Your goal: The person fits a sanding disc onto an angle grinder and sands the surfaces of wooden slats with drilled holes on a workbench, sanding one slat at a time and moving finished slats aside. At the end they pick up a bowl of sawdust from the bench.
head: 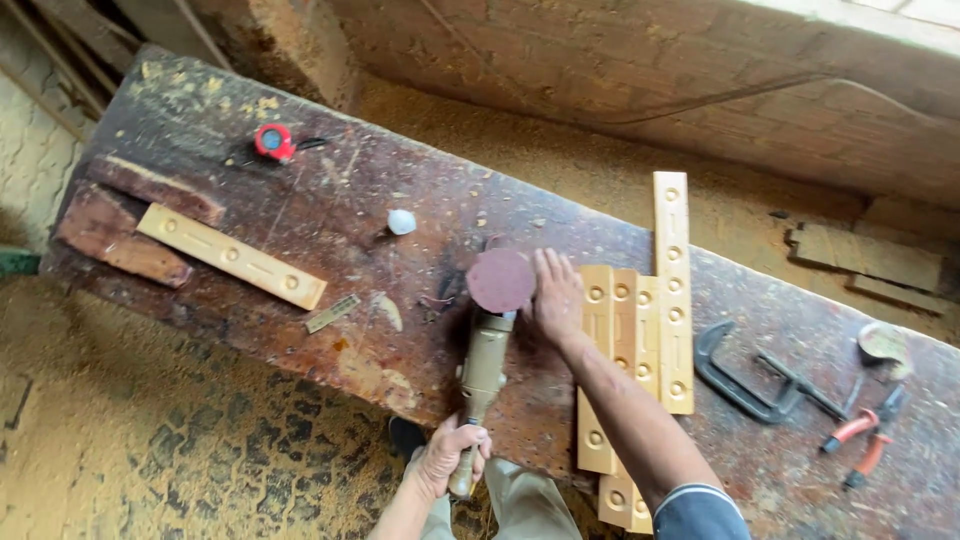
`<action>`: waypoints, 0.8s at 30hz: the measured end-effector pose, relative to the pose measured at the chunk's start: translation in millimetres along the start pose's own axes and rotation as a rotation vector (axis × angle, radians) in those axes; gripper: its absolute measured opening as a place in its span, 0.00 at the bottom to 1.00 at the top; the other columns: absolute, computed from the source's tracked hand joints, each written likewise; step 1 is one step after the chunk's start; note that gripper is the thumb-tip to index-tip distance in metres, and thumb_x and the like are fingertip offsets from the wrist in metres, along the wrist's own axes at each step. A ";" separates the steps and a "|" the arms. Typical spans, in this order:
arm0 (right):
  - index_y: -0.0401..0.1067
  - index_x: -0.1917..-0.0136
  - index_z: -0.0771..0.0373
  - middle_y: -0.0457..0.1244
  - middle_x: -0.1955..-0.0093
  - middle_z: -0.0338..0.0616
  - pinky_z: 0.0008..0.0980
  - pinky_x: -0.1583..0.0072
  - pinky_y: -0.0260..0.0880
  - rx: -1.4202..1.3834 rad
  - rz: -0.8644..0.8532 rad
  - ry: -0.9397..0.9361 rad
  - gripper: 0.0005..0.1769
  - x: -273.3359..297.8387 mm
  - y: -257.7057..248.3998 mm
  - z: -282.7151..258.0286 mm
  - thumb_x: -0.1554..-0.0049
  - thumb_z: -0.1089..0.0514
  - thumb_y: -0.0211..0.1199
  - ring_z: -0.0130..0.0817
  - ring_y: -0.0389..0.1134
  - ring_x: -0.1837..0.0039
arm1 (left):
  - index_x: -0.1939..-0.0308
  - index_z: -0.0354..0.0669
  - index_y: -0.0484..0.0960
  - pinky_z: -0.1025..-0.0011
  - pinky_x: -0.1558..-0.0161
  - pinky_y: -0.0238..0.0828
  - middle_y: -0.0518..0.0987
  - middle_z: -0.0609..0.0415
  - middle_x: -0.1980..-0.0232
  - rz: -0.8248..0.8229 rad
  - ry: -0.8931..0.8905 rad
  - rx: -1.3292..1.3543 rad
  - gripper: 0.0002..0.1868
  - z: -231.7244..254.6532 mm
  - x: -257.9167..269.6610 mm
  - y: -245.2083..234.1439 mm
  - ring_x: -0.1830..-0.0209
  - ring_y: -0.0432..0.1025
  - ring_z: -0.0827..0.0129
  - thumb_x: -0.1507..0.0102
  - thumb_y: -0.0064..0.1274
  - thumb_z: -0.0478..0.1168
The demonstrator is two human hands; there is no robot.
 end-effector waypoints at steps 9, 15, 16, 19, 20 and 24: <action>0.68 0.49 0.63 0.65 0.50 0.53 0.47 0.43 0.66 -0.072 -0.101 0.335 0.24 17.7 15.5 10.0 0.49 0.47 0.73 0.51 0.66 0.45 | 0.39 0.33 0.73 0.70 0.76 0.72 0.78 0.51 0.73 -0.120 -0.014 -0.032 0.31 -59.3 59.8 -103.5 0.80 0.72 0.68 0.44 0.61 0.42; 0.72 0.51 0.70 0.63 0.68 0.47 0.28 0.66 0.60 -0.650 0.106 0.787 0.14 201.0 41.6 34.1 0.39 0.55 0.65 0.29 0.61 0.68 | 0.30 0.34 0.72 0.76 0.72 0.70 0.76 0.54 0.72 -0.190 0.114 -0.177 0.39 -25.0 97.9 -140.9 0.77 0.71 0.73 0.46 0.59 0.41; 0.72 0.51 0.70 0.63 0.68 0.47 0.28 0.66 0.60 -0.636 0.109 0.777 0.14 215.7 41.0 20.3 0.39 0.55 0.65 0.29 0.61 0.68 | 0.30 0.34 0.72 0.76 0.72 0.70 0.76 0.54 0.72 -0.201 0.122 -0.167 0.39 -6.8 113.5 -134.6 0.77 0.71 0.73 0.46 0.59 0.41; 0.71 0.49 0.68 0.64 0.64 0.45 0.30 0.67 0.63 -0.743 0.156 0.971 0.13 270.6 45.8 -8.3 0.43 0.58 0.65 0.30 0.63 0.66 | 0.29 0.43 0.66 0.74 0.71 0.69 0.78 0.56 0.68 -0.146 0.030 -0.030 0.44 1.7 135.6 -159.6 0.75 0.69 0.72 0.50 0.59 0.40; 0.70 0.49 0.68 0.65 0.62 0.43 0.28 0.65 0.66 -0.878 0.212 0.999 0.12 274.3 48.2 -20.7 0.43 0.58 0.65 0.28 0.65 0.63 | 0.30 0.39 0.66 0.73 0.70 0.70 0.78 0.55 0.68 -0.137 -0.027 -0.037 0.42 -18.9 127.6 -191.6 0.74 0.70 0.71 0.49 0.60 0.42; 0.72 0.49 0.69 0.69 0.59 0.46 0.28 0.58 0.71 -0.782 0.263 0.796 0.12 194.8 -2.3 -85.0 0.38 0.57 0.61 0.30 0.70 0.59 | 0.32 0.33 0.68 0.70 0.67 0.71 0.76 0.51 0.71 -0.101 -0.165 -0.048 0.41 -63.9 107.1 -273.8 0.73 0.71 0.69 0.47 0.60 0.44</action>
Point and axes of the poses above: each hand's wrist, its own x-axis away from the middle knuckle, its own y-axis out of the palm, z = x × y, the point moved 7 cm from there along -x, towards the middle knuckle
